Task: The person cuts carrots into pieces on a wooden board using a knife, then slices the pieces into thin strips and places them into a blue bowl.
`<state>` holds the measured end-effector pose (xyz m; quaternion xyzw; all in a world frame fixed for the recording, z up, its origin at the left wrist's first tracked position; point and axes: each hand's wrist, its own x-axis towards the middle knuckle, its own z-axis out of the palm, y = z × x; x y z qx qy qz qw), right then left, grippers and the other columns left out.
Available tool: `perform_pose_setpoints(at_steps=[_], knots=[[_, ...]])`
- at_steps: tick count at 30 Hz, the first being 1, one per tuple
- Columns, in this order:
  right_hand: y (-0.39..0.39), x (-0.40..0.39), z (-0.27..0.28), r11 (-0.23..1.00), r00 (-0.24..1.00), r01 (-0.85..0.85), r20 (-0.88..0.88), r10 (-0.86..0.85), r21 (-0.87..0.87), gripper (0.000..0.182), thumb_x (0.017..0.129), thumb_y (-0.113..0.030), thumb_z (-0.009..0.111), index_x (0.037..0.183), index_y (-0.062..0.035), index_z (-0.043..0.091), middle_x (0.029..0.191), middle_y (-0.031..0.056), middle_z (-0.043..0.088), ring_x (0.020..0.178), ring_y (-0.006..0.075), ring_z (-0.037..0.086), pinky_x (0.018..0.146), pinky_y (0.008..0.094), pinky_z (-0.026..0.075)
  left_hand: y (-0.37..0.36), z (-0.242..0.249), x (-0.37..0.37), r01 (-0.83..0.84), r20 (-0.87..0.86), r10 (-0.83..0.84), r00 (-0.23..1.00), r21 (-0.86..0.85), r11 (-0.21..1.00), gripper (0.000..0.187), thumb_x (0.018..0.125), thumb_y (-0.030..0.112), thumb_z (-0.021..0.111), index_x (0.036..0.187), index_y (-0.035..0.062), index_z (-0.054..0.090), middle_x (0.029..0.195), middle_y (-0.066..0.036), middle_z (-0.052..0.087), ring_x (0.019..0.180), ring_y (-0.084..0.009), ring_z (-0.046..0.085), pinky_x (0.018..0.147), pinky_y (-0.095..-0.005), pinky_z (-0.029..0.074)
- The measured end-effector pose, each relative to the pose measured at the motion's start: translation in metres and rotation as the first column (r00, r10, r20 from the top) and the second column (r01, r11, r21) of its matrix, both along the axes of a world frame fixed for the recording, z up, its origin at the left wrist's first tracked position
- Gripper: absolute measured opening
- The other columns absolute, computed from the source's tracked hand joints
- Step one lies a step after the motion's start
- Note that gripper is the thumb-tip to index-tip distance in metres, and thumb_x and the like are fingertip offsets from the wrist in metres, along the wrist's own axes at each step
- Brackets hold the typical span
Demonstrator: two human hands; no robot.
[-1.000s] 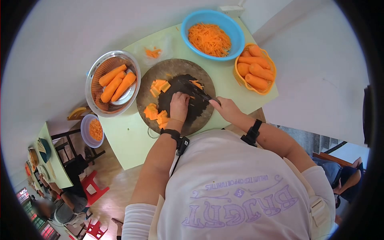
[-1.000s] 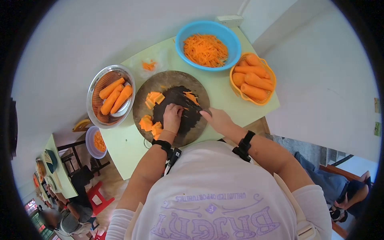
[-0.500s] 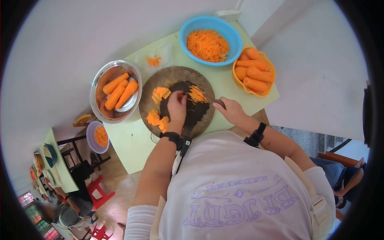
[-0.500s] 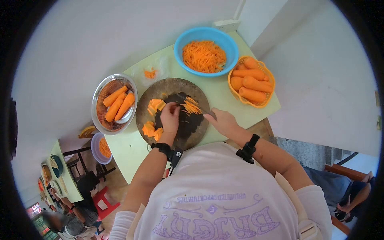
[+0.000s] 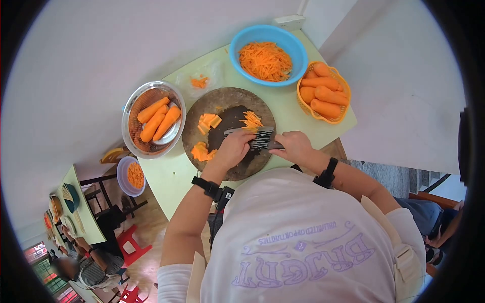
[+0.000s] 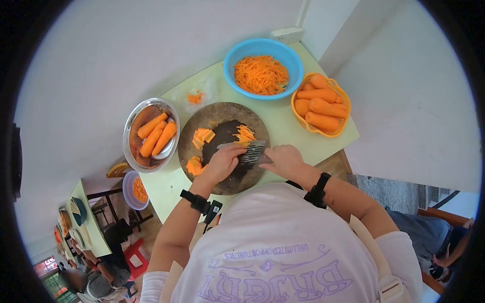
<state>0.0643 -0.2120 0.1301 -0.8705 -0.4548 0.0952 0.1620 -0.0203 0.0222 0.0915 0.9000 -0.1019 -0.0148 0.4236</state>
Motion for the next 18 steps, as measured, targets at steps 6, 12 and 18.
perform_pose_setpoints(at_steps=[6, 12, 18], knots=[[-0.013, -0.001, 0.004, 0.997, 0.995, -0.066, -0.073, 0.063, -0.034, 0.037, 0.079, -0.044, 0.070, 0.083, -0.0086, 0.060, 0.071, 0.0116, 0.062, 0.068, 0.0324, 0.062, 0.061, 0.0439, 0.049, 0.008, -0.026, 0.033, -0.007, -0.207, 0.020, 0.978, 0.064, 0.998, 0.032, 0.084, 0.005, 0.052, 0.114, 0.0034, 0.064, 0.121, -0.015, 0.060, 0.113, -0.0348, 0.055, 0.097, -0.0409, 0.046], [-0.048, 0.015, 0.007, 0.981, 0.970, -0.192, -0.160, 0.184, -0.036, 0.040, 0.080, -0.049, 0.068, 0.085, -0.0104, 0.061, 0.069, 0.0117, 0.060, 0.066, 0.0332, 0.061, 0.060, 0.0438, 0.048, 0.019, -0.014, 0.058, -0.077, -0.119, 0.103, 0.988, 0.204, 0.976, 0.048, 0.077, 0.008, 0.068, 0.124, 0.0085, 0.058, 0.125, -0.013, 0.056, 0.112, -0.0327, 0.055, 0.097, -0.0408, 0.046], [-0.097, 0.043, 0.041, 0.979, 0.955, -0.176, -0.257, 0.146, -0.098, 0.038, 0.080, -0.048, 0.069, 0.084, -0.0106, 0.064, 0.068, 0.0101, 0.061, 0.067, 0.0309, 0.062, 0.060, 0.0407, 0.049, -0.010, -0.012, 0.074, 0.145, -0.135, -0.072, 0.988, 0.682, 0.717, 0.069, 0.072, 0.018, 0.077, 0.133, 0.0096, 0.046, 0.134, -0.009, 0.047, 0.123, -0.0268, 0.046, 0.100, -0.0394, 0.039]])
